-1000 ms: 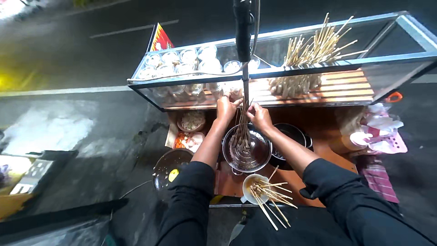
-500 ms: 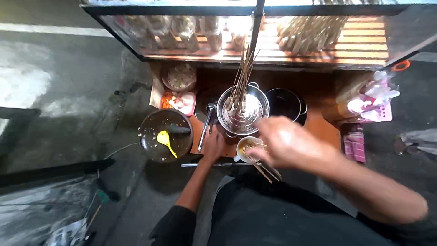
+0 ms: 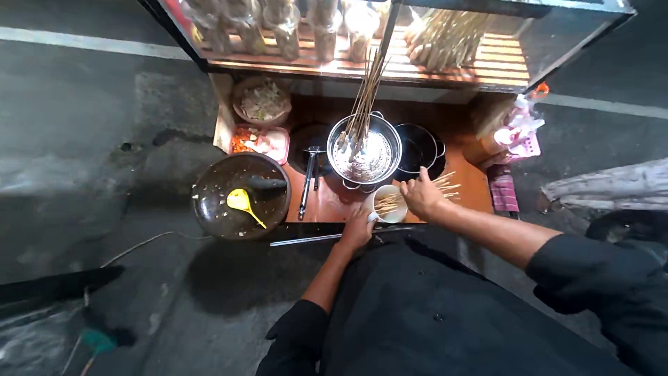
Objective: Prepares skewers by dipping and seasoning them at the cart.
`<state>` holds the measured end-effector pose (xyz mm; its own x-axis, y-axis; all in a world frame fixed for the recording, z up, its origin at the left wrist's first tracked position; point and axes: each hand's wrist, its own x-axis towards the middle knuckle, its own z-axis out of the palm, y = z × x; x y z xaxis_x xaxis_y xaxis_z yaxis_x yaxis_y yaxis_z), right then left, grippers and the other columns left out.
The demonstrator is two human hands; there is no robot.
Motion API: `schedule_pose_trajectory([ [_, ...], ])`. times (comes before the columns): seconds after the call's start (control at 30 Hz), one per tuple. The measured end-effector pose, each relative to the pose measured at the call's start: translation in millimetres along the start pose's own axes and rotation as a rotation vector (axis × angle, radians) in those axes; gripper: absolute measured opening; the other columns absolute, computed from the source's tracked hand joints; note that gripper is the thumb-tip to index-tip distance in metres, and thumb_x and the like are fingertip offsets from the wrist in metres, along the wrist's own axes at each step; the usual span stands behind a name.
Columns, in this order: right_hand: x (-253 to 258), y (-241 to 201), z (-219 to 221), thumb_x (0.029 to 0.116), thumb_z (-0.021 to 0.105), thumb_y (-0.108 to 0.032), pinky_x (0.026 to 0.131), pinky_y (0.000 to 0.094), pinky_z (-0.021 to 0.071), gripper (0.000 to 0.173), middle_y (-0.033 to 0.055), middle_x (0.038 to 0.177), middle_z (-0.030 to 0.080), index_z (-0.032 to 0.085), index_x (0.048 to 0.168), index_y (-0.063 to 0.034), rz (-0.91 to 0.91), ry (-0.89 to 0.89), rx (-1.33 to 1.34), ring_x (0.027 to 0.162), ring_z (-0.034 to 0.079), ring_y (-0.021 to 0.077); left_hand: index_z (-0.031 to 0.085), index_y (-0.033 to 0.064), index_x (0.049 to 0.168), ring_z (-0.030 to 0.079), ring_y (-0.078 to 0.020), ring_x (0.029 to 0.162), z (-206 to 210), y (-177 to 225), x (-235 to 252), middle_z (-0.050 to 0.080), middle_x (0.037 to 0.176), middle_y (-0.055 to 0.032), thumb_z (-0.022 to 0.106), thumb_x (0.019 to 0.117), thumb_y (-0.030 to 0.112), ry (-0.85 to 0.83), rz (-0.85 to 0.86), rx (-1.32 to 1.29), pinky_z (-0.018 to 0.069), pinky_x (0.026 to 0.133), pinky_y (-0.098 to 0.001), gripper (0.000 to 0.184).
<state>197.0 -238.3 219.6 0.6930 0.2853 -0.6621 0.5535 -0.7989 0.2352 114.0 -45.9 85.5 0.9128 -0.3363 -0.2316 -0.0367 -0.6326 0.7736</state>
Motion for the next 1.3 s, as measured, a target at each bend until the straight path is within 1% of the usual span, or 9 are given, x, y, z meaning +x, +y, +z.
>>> schedule_pose_trajectory([
  [0.07,-8,10,9,0.0959,0.059,-0.003,0.102,0.0711,0.0412,0.035,0.0312,0.122,0.063,0.060,0.130,0.0041,0.040,-0.063,0.081,0.116,0.060,0.0505,0.063,0.0005,0.129,0.057,-0.0306,0.132,-6,2,0,0.065,0.133,-0.0173,0.047,0.1080,0.032,-0.022,0.030,0.043,0.0426,0.115,-0.0464,0.041],
  [0.13,-20,15,19,0.1010,0.054,-0.008,0.092,0.0678,0.0507,0.040,0.0313,0.128,0.060,0.053,0.140,-0.0022,0.043,-0.130,0.167,0.116,0.061,0.0519,0.064,0.0008,0.126,0.060,-0.0311,0.127,-8,4,0,0.067,0.126,-0.0173,0.047,0.1078,0.031,-0.039,0.071,0.101,0.0464,0.111,-0.0466,0.039],
  [0.27,-46,13,42,0.1078,0.043,-0.012,0.095,0.0688,0.0497,0.055,0.0317,0.131,0.060,0.031,0.161,-0.0127,0.019,-0.200,0.332,0.118,0.061,0.0526,0.064,0.0020,0.124,0.060,-0.0340,0.124,-11,19,2,0.068,0.122,-0.0172,0.049,0.1063,0.027,-0.123,0.103,0.251,0.0479,0.107,-0.0504,0.034],
  [0.43,-56,22,87,0.1066,0.043,-0.009,0.081,0.0630,0.0555,0.058,0.0302,0.128,0.059,0.032,0.162,-0.0233,-0.004,0.076,0.322,0.099,0.067,0.0495,0.065,0.0039,0.120,0.061,-0.0375,0.119,-16,36,9,0.069,0.116,-0.0174,0.055,0.1032,0.024,-0.231,0.114,0.379,0.0495,0.102,-0.0544,0.028],
  [0.6,-57,34,115,0.1027,0.050,-0.004,0.077,0.0599,0.0554,0.070,0.0308,0.122,0.059,0.033,0.161,-0.0388,-0.028,0.214,0.303,0.095,0.066,0.0482,0.065,0.0026,0.117,0.062,-0.0386,0.115,-19,41,15,0.068,0.112,-0.0187,0.056,0.1020,0.021,-0.291,0.119,0.427,0.0509,0.099,-0.0535,0.026],
  [0.83,-72,37,92,0.1050,0.048,-0.011,0.080,0.0589,0.0565,0.060,0.0266,0.119,0.065,0.034,0.162,-0.0265,0.106,0.004,0.398,0.097,0.069,0.0451,0.066,0.0009,0.112,0.064,-0.0367,0.109,-18,35,22,0.069,0.106,-0.0183,0.056,0.1025,0.021,-0.298,0.123,0.390,0.0509,0.098,-0.0527,0.025],
  [0.97,-60,14,92,0.1024,0.050,-0.008,0.079,0.0641,0.0546,0.065,0.0336,0.123,0.060,0.028,0.163,-0.0162,0.156,-0.045,0.460,0.099,0.066,0.0512,0.064,0.0012,0.116,0.064,-0.0354,0.111,-15,40,25,0.068,0.108,-0.0179,0.052,0.1044,0.024,-0.337,0.095,0.417,0.0480,0.103,-0.0523,0.028],
  [1.2,-49,56,114,0.1017,0.055,-0.007,0.079,0.0579,0.0553,0.065,0.0267,0.118,0.062,0.041,0.158,-0.0369,-0.127,0.319,0.301,0.094,0.066,0.0447,0.064,-0.0004,0.118,0.064,-0.0363,0.111,-20,43,30,0.069,0.110,-0.0192,0.053,0.1042,0.023,-0.362,0.121,0.381,0.0474,0.104,-0.0533,0.029],
  [1.3,-45,55,134,0.1013,0.056,-0.011,0.077,0.0599,0.0569,0.070,0.0257,0.120,0.063,0.034,0.160,-0.0421,-0.079,0.166,0.423,0.093,0.068,0.0445,0.063,-0.0005,0.119,0.065,-0.0354,0.112,-19,42,33,0.069,0.110,-0.0190,0.052,0.1046,0.023,-0.379,0.131,0.380,0.0474,0.104,-0.0523,0.030],
])
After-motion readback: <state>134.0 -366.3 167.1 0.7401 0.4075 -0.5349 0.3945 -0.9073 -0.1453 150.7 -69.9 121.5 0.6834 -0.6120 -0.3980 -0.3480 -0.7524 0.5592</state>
